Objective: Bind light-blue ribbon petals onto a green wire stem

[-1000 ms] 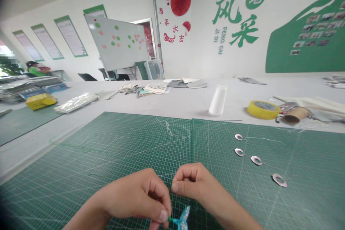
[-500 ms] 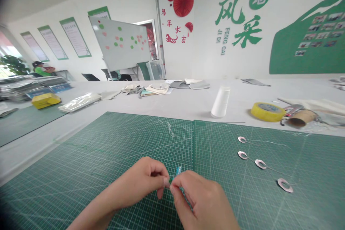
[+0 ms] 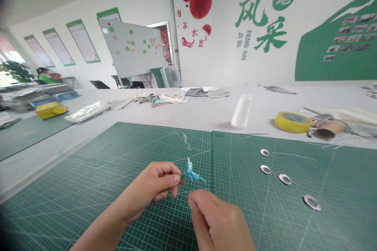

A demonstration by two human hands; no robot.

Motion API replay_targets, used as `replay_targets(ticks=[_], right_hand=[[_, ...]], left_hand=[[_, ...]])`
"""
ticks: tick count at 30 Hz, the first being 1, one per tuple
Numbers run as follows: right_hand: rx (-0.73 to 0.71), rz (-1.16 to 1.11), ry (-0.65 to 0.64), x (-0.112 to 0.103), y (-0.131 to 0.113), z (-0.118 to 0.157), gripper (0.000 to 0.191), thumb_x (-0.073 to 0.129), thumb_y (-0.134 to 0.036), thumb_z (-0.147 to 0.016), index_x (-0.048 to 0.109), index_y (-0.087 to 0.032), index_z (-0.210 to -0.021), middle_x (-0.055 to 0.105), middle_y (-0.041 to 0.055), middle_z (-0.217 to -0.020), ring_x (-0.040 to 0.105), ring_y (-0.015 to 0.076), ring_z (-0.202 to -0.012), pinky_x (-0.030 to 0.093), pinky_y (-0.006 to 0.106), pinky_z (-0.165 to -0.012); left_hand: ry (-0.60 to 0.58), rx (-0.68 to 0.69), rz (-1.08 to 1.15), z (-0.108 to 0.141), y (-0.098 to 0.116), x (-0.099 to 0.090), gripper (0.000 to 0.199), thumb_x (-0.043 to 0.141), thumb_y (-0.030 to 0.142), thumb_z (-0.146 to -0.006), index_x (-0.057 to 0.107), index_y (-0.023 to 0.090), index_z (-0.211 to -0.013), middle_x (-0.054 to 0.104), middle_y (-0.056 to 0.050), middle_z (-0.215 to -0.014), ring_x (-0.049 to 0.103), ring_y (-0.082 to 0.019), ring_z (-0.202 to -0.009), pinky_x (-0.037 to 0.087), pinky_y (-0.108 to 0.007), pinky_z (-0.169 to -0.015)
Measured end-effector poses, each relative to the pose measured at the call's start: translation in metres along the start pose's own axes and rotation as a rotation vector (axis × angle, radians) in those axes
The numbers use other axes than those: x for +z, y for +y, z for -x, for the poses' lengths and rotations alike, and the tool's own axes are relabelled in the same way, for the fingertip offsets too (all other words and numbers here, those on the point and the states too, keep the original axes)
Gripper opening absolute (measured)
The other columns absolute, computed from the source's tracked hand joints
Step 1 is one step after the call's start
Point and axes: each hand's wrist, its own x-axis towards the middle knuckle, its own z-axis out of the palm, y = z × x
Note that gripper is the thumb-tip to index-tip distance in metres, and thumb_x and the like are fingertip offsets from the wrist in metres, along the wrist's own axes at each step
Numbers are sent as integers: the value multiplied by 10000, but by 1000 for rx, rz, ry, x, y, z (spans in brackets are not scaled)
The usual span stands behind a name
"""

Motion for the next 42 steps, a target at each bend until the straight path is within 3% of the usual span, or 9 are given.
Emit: replay_targets(ticks=[8,13,22,29,33,39,42], right_hand=[[73,-21,5,1,3,0,238,407,-248,-966,581,-230,-804,613,-24,-666,580,137,-560,426,234,-536],[130,-105,-12,1,3,-4,264,402,-276,-967,587,-226,-785,596,-27,-653,557,138,-565,405,230,-543],[336,-377,-131,3,14,-10,336,436,-422,-935,594,-211,-726,479,-28,-647,425,156,-613,335,261,-566],[367,-593,-94,4,15,-13,328,517,-448,-893,638,-206,-708,558,-7,-702,468,174,-689,348,285,-643],[387,-686,-59,3,17,-15,295,595,-438,-848,667,-199,-691,560,-14,-664,458,162,-662,346,276,-634],[427,-851,-263,0,25,-21,381,682,-528,-763,656,-164,-651,542,-27,-570,398,108,-520,314,237,-522],[385,-822,-293,-3,32,-22,405,706,-552,-737,666,-156,-664,496,-44,-545,371,100,-516,280,231,-510]], left_hand=[[-116,-49,192,6,0,-2,138,636,251,-827,598,124,-792,576,25,-588,250,-9,-375,113,-177,-369],[-127,-39,242,5,1,-1,170,694,181,-778,527,166,-810,609,35,-592,248,-9,-364,125,-160,-355],[-159,-11,231,4,1,0,150,650,196,-818,516,151,-768,638,-3,-599,299,-4,-362,145,-148,-360],[-174,10,209,5,2,0,143,639,202,-824,528,146,-753,641,-5,-596,311,-11,-368,157,-155,-372],[-248,1,193,6,-1,-2,142,636,244,-841,552,150,-776,662,-10,-631,342,-24,-382,184,-160,-379],[-423,-64,42,9,-2,-1,103,623,231,-826,646,146,-772,640,20,-587,325,-42,-380,217,-181,-384],[-478,-102,-40,11,-1,1,96,597,176,-796,650,163,-717,597,48,-517,310,-58,-379,225,-187,-382]])
